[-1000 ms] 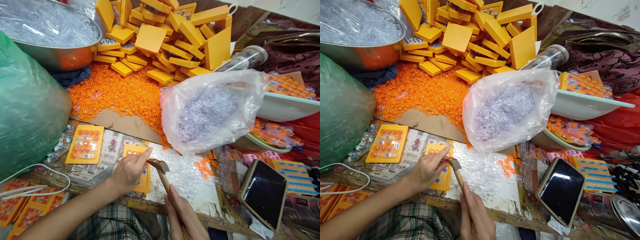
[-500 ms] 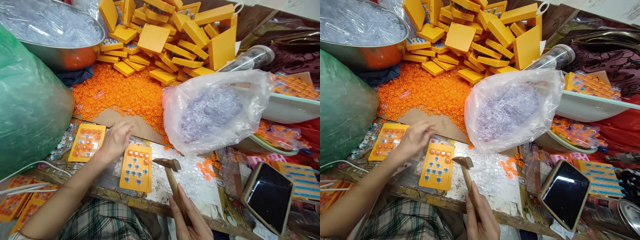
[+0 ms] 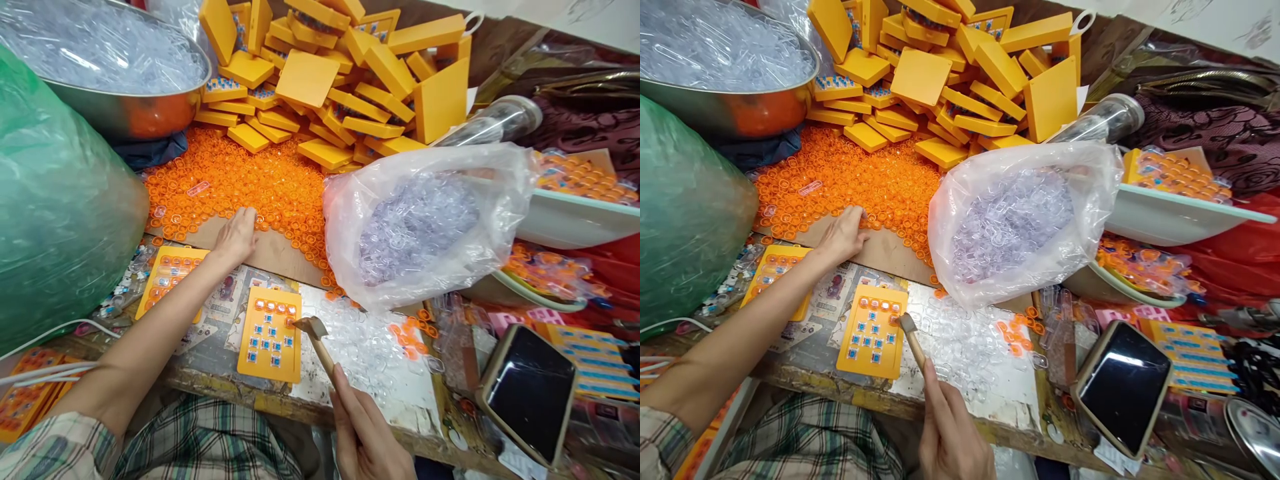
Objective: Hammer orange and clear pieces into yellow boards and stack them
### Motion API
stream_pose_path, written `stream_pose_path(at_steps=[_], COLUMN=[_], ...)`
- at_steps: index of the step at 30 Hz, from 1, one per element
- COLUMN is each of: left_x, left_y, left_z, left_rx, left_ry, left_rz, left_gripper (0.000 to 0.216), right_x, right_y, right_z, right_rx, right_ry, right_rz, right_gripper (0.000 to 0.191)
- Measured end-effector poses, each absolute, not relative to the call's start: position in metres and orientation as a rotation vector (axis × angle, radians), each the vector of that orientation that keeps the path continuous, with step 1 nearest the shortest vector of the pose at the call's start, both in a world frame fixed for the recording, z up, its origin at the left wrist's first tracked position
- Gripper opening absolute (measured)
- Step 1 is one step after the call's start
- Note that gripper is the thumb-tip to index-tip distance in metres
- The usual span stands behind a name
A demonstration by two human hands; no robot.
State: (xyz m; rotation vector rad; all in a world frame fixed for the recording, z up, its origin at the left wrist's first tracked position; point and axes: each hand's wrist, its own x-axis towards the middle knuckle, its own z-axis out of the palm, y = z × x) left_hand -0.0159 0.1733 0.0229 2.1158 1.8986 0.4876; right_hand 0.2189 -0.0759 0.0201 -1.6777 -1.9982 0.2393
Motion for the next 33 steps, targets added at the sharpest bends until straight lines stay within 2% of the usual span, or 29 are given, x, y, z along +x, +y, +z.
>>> stream_pose_path(at_steps=[4, 8, 11, 20, 28, 33], left_x=[-0.021, -0.026, -0.026, -0.01, -0.009, -0.007], left_y=[0.181, 0.193, 0.196, 0.119, 0.118, 0.107], left_z=[0.023, 0.016, 0.016, 0.027, 0.0, 0.014], left_rx=[2.099, 2.093, 2.079, 2.038, 1.991, 1.96], left_ry=[1.888, 1.824, 1.754, 1.403, 1.555, 1.514], left_rz=[0.513, 0.513, 0.502, 0.666, 0.665, 0.671], left_gripper=[0.033, 0.02, 0.019, 0.025, 0.025, 0.026], right_x=[0.217, 0.212, 0.208, 0.197, 0.197, 0.2], right_y=[-0.075, -0.073, -0.071, -0.068, -0.067, -0.074], right_z=[0.02, 0.019, 0.019, 0.023, 0.017, 0.01], right_rx=[-1.62, -1.56, -1.526, -1.594, -1.578, -1.604], right_ry=[-1.93, -1.751, -1.676, -1.589, -1.571, -1.584], right_rz=[0.316, 0.308, 0.245, 0.206, 0.304, 0.282], right_gripper=[0.057, 0.059, 0.058, 0.06, 0.053, 0.051])
